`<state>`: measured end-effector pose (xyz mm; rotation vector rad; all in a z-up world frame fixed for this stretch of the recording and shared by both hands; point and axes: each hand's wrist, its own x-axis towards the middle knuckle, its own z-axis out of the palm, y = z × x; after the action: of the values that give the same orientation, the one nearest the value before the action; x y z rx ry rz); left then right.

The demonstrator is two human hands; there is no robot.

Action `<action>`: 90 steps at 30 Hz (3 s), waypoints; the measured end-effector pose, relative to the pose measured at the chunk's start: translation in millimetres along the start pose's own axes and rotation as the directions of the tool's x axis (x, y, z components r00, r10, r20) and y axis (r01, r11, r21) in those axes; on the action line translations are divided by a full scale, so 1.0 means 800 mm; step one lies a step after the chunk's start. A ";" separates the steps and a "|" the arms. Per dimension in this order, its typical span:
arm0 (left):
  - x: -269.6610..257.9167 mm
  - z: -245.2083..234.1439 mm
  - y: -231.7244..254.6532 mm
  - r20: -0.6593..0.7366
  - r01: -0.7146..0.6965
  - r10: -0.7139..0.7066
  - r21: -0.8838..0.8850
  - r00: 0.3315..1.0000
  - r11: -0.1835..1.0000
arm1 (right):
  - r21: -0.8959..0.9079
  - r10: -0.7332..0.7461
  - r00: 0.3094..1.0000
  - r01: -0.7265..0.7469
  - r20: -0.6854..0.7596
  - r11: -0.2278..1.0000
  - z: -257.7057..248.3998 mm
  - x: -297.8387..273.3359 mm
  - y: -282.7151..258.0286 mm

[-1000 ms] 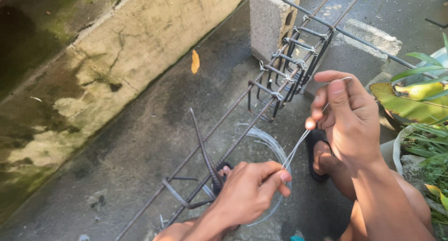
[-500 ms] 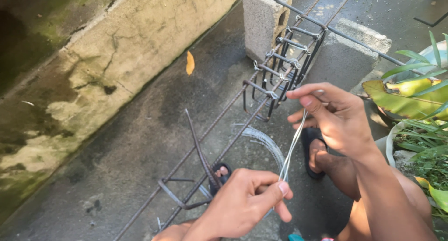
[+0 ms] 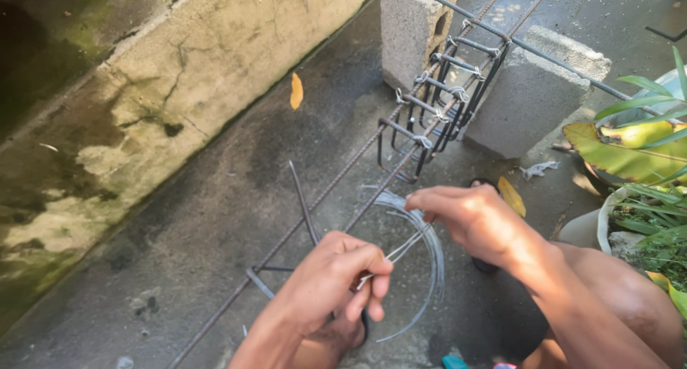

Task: The person sits on the ground and ties a rebar cage using thin metal wire. They wrap the wire around the intersections of the rebar rods and twist it to secure the structure.

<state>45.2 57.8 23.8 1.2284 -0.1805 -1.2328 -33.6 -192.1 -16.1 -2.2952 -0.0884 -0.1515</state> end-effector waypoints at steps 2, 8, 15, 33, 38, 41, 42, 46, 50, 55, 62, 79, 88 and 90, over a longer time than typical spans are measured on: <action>0.001 -0.005 0.004 -0.011 0.065 -0.064 0.030 0.998 0.997 | -0.083 -0.131 0.984 0.142 0.122 0.986 0.008 -0.001 -0.004; 0.019 -0.039 -0.001 -0.072 0.122 -0.108 0.219 0.992 0.968 | -0.386 -0.034 0.995 0.066 0.090 0.920 0.028 -0.001 -0.003; 0.027 -0.052 -0.006 -0.083 0.119 -0.108 0.135 0.991 0.984 | -0.328 -0.383 0.919 0.393 0.097 0.859 0.054 0.000 -0.049; 0.075 -0.088 -0.057 -0.543 0.477 0.339 0.839 0.768 0.262 | 0.034 0.154 0.846 -0.159 -0.510 0.987 -0.037 0.005 -0.071; 0.091 -0.067 -0.039 -0.190 0.036 0.797 0.978 0.573 0.207 | 0.145 0.177 0.853 -0.120 -0.492 0.982 -0.045 0.002 -0.064; 0.106 -0.073 -0.038 -0.144 0.071 0.655 0.988 0.742 0.136 | 0.136 0.146 0.855 -0.090 -0.498 0.987 -0.049 -0.002 -0.061; 0.110 -0.074 -0.042 -0.140 0.068 0.653 0.989 0.745 0.134 | 0.137 0.150 0.853 -0.093 -0.500 0.986 -0.050 -0.003 -0.062; 0.120 -0.069 -0.044 -0.058 0.064 0.705 0.998 0.707 0.018 | 0.145 0.156 0.846 -0.094 -0.511 0.985 -0.055 -0.006 -0.062; 0.121 -0.068 -0.034 -0.164 0.080 0.671 0.985 0.723 0.154 | 0.176 0.167 0.863 -0.093 -0.476 0.980 -0.060 -0.009 -0.057; 0.143 -0.081 -0.025 -0.409 0.187 0.666 0.905 0.624 0.382 | 0.151 0.185 0.860 -0.128 -0.475 0.980 -0.059 -0.010 -0.064; 0.130 -0.090 -0.005 -0.481 0.270 0.547 0.865 0.685 0.422 | 0.060 0.156 0.878 -0.145 -0.453 0.988 -0.049 0.003 -0.043; 0.057 -0.048 0.015 -0.470 0.179 0.594 0.858 0.653 0.481 | 0.171 0.271 0.938 -0.237 -0.214 0.956 -0.031 0.133 0.026; 0.058 -0.046 0.005 -0.526 0.090 0.552 0.772 0.647 0.629 | 0.154 0.383 0.908 -0.359 -0.170 0.921 0.010 0.170 0.113; 0.069 -0.047 -0.005 -0.519 0.080 0.546 0.769 0.657 0.634 | 0.164 0.394 0.899 -0.366 -0.192 0.916 0.015 0.172 0.129</action>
<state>91.0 38.4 -21.1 2.2541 -0.2779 -0.2729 115.3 -250.1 -81.3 -2.1099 0.4550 -0.1913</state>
